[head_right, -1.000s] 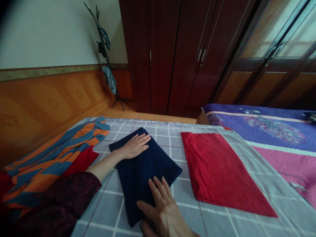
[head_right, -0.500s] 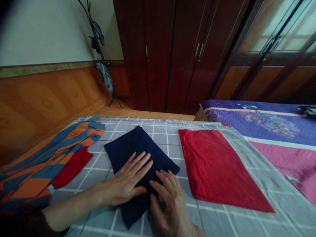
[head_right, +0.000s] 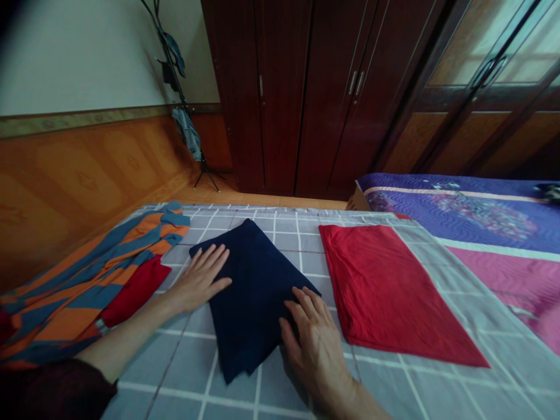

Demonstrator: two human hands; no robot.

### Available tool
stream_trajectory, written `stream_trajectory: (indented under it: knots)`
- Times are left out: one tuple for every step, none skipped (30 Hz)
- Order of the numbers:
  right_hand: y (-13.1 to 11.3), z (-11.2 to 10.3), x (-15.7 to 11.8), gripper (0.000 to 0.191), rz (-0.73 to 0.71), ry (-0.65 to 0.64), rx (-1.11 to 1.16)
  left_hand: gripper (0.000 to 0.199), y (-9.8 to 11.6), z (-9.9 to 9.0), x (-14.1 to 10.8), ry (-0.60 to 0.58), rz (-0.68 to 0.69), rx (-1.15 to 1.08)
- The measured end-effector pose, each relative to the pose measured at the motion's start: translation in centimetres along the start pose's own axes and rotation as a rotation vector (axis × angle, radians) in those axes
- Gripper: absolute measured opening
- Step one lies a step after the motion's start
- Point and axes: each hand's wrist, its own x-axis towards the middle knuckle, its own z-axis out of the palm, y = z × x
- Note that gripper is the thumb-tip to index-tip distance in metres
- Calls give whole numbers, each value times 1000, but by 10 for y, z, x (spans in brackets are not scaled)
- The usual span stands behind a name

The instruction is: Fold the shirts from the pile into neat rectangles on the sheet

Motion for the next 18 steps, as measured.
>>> stream_trajectory:
  knots:
    - [0, 0, 0, 25, -2, -2, -1, 70, -11, 1, 4, 29, -107, 30]
    - [0, 0, 0, 25, -5, -5, -1, 68, -20, 2, 7, 61, -188, 51]
    - [0, 0, 0, 26, -8, -6, 0, 65, -26, 1, 8, 90, -228, 56]
    - [0, -1, 0, 26, -11, -4, 3, 63, -27, -2, 7, 117, -225, 41]
    - [0, -1, 0, 26, -12, -3, 9, 59, -23, -6, 4, 139, -178, 3]
    - [1, -1, 0, 26, -11, -2, 18, 56, -15, -11, -1, 157, -90, -55]
    - [1, -1, 0, 26, -7, -3, 30, 54, -4, -17, -7, 165, 29, -130]
    - [1, -1, 1, 26, -1, -3, 47, 52, 10, -25, -13, 161, 162, -210]
    - [2, -1, 1, 26, 7, -1, 67, 50, 25, -32, -20, 147, 304, -285]
    - [3, -2, 2, 27, 14, 4, 87, 51, 39, -39, -27, 116, 436, -341]
    - [4, -2, 3, 30, 21, 12, 104, 52, 52, -45, -33, 83, 541, -366]
    - [6, -3, 4, 36, 25, 19, 113, 53, 63, -50, -39, 50, 618, -357]
    - [8, -4, 5, 41, 27, 24, 111, 52, 72, -53, -45, 25, 661, -313]
    - [10, -5, 6, 46, 29, 29, 98, 50, 78, -54, -49, 14, 674, -247]
    - [12, -6, 7, 48, 33, 32, 78, 45, 81, -53, -52, 16, 673, -177]
    - [15, -7, 8, 46, 40, 33, 59, 38, 83, -52, -54, 26, 666, -121]
    - [18, -7, 10, 43, 53, 40, 45, 29, 84, -49, -56, 43, 661, -89]
    - [21, -8, 11, 38, 70, 48, 39, 19, 84, -47, -56, 70, 659, -81]
